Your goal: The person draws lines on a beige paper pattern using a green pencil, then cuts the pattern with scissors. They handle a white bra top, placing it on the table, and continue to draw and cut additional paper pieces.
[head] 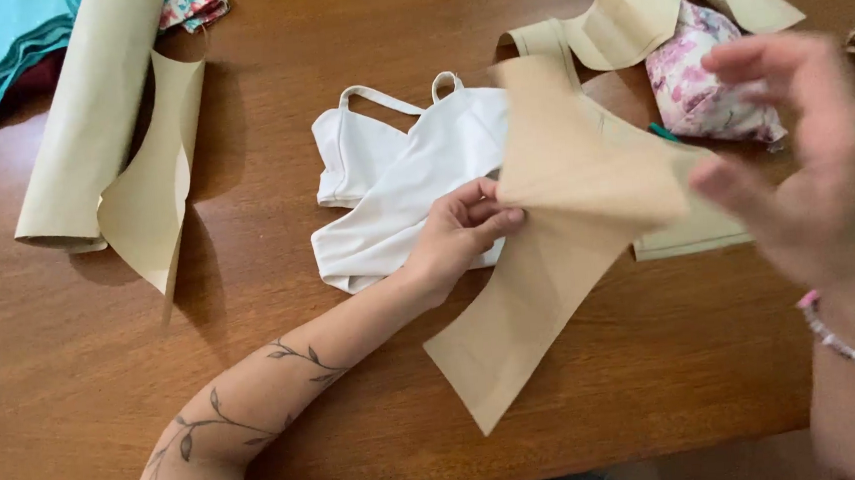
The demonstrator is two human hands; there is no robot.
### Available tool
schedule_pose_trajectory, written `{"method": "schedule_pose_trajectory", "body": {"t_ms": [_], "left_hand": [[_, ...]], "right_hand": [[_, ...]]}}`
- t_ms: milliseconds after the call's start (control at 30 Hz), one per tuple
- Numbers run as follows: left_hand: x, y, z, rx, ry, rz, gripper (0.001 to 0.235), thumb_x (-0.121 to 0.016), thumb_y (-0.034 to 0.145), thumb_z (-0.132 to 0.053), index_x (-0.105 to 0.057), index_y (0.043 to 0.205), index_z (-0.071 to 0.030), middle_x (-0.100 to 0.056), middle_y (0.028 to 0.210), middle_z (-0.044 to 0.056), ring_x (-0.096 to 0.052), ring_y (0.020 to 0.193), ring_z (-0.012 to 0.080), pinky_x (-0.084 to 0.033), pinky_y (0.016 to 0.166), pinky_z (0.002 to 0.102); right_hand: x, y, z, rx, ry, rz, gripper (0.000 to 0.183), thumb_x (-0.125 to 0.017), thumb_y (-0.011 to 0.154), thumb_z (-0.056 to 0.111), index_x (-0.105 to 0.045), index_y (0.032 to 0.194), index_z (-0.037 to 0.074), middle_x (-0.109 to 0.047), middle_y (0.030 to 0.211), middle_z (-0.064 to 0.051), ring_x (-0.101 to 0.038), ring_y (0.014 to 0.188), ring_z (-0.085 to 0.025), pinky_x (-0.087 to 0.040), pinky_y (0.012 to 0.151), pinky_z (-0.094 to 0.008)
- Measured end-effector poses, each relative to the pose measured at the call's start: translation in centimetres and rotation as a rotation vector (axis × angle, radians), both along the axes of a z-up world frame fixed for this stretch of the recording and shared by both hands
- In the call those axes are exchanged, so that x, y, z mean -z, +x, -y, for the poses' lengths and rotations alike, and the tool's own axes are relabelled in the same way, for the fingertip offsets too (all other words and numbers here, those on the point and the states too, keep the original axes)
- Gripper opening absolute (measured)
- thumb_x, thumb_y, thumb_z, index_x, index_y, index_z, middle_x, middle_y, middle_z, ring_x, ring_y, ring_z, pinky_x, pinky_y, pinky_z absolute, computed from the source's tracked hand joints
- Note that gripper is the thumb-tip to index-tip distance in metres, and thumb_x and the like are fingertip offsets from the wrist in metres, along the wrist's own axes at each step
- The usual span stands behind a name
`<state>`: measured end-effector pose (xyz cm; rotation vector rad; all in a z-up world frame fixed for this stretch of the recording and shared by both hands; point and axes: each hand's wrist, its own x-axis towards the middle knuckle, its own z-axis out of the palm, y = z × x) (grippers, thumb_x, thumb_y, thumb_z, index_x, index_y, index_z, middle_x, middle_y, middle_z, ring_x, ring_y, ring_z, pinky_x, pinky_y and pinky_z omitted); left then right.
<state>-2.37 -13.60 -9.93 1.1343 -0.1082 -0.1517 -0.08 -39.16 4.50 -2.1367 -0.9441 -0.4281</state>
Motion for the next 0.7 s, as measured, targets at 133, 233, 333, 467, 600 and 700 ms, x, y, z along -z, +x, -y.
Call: {"method": "schedule_pose_trajectory", "body": {"t_ms": [133, 233, 333, 467, 600, 700], "left_hand": [[0.3, 0.7, 0.2, -0.031, 0.029, -0.16, 0.013, -0.07, 0.093, -0.016, -0.063, 0.103, -0.018, -0.075, 0.096, -0.006, -0.053, 0.078, 0.0011, -0.037, 0.071, 0.018], [2.1, 1.7, 0.7, -0.029, -0.024, -0.144, 0.014, -0.074, 0.09, -0.016, -0.068, 0.079, -0.009, -0.033, 0.063, -0.011, -0.024, 0.059, 0.0074, -0.021, 0.054, 0.022], [2.8, 1.9, 0.9, -0.064, -0.131, -0.144, 0.016, -0.076, 0.089, -0.006, -0.064, 0.1, -0.007, -0.071, 0.084, -0.002, -0.045, 0.064, 0.0031, -0.033, 0.056, 0.016], [-0.5, 2.4, -0.4, 0.031, -0.066, -0.124, 0.029, -0.061, 0.09, 0.001, -0.06, 0.118, -0.007, -0.071, 0.116, 0.01, -0.063, 0.079, 0.0107, -0.05, 0.067, 0.023], [-2.7, 3.0, -3.4, 0.05, -0.007, -0.24, 0.021, -0.05, 0.083, 0.002, -0.066, 0.093, -0.005, -0.069, 0.083, 0.004, -0.064, 0.076, 0.0153, -0.061, 0.078, 0.035], [-5.7, 1.8, -4.8, 0.335, -0.19, -0.226, 0.035, -0.048, 0.098, -0.032, -0.062, 0.121, -0.01, -0.07, 0.111, 0.011, -0.07, 0.101, 0.0349, -0.057, 0.093, 0.051]], "right_hand": [[3.9, -0.6, -1.2, -0.109, 0.023, -0.295, 0.1, -0.055, 0.069, 0.053, -0.034, 0.145, -0.008, -0.047, 0.14, -0.021, -0.05, 0.129, -0.031, -0.044, 0.111, -0.039], [6.4, -1.0, -2.3, -0.165, 0.046, -0.642, 0.129, -0.066, 0.043, 0.068, -0.029, 0.152, 0.009, -0.051, 0.146, -0.012, -0.052, 0.134, -0.026, -0.038, 0.113, -0.04], [7.6, -0.9, -2.9, -0.137, 0.068, -0.334, 0.084, -0.071, 0.062, 0.039, -0.047, 0.134, 0.004, -0.059, 0.13, -0.015, -0.058, 0.119, -0.026, -0.045, 0.101, -0.038], [6.5, -1.1, -2.2, -0.04, 0.048, 0.326, 0.014, -0.074, 0.095, -0.004, -0.075, 0.109, -0.008, -0.07, 0.107, -0.024, -0.066, 0.096, -0.033, -0.053, 0.085, -0.04], [4.9, -0.9, -1.1, 0.23, -0.115, 0.772, 0.017, -0.069, 0.116, -0.006, -0.086, 0.116, -0.006, -0.064, 0.108, -0.022, -0.054, 0.097, -0.041, -0.043, 0.094, -0.049], [5.0, -0.9, -2.7, 0.345, -0.277, 0.952, 0.027, -0.066, 0.115, 0.003, -0.089, 0.11, 0.016, -0.071, 0.104, -0.007, -0.054, 0.093, -0.035, -0.034, 0.093, -0.049]]}}
